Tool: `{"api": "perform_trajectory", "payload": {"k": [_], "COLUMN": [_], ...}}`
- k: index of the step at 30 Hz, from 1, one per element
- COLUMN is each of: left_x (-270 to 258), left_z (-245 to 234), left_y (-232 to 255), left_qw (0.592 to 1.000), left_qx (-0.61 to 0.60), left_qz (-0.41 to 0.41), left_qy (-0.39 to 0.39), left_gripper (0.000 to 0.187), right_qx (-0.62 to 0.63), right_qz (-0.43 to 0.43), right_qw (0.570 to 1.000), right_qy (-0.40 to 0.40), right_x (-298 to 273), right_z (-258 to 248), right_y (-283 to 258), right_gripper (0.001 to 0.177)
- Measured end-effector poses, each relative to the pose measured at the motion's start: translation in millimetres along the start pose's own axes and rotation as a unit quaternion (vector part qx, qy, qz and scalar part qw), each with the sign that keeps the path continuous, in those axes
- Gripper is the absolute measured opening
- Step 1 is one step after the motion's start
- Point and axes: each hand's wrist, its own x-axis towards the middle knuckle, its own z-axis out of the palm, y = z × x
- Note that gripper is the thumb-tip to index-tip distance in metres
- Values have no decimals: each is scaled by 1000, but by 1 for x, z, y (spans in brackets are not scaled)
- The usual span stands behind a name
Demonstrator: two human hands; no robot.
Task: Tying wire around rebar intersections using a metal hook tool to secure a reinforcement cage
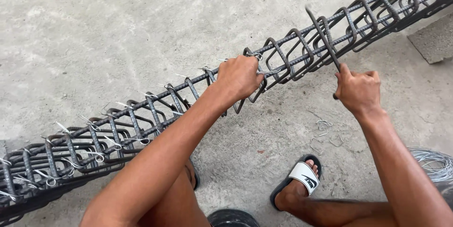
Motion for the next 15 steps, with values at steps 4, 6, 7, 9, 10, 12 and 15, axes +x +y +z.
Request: {"api": "perform_trajectory", "payload": {"k": [4, 6, 7, 9, 10, 12, 15], "left_x": [-2, -2, -4, -5, -5, -5, -9], "left_z": [-1, 0, -2, -3, -4, -3, -4], "left_y": [4, 2, 2, 4, 4, 6, 6], "left_qw": [1000, 1000, 1000, 1000, 1000, 1000, 1000], "left_qx": [-10, -4, -4, -9, -9, 5, -2], "left_qz": [14, 20, 19, 13, 14, 10, 15], "left_qy": [9, 21, 21, 13, 13, 3, 11], "left_gripper": [31, 33, 33, 31, 31, 28, 32], "right_qx": [-35, -15, -14, -19, -19, -37, -22], "right_qz": [10, -8, -8, -3, -2, 5, 35], "right_qw": [999, 998, 998, 1000, 1000, 999, 999], "right_qy": [17, 64, 65, 16, 16, 19, 11], "right_x": [-13, -13, -14, -16, -15, -18, -15], "right_z": [-14, -33, -29, -22, -19, -15, -21], "right_y": [0, -8, -8, -5, -1, 9, 18], "right_gripper": [28, 21, 21, 24, 24, 23, 31]}}
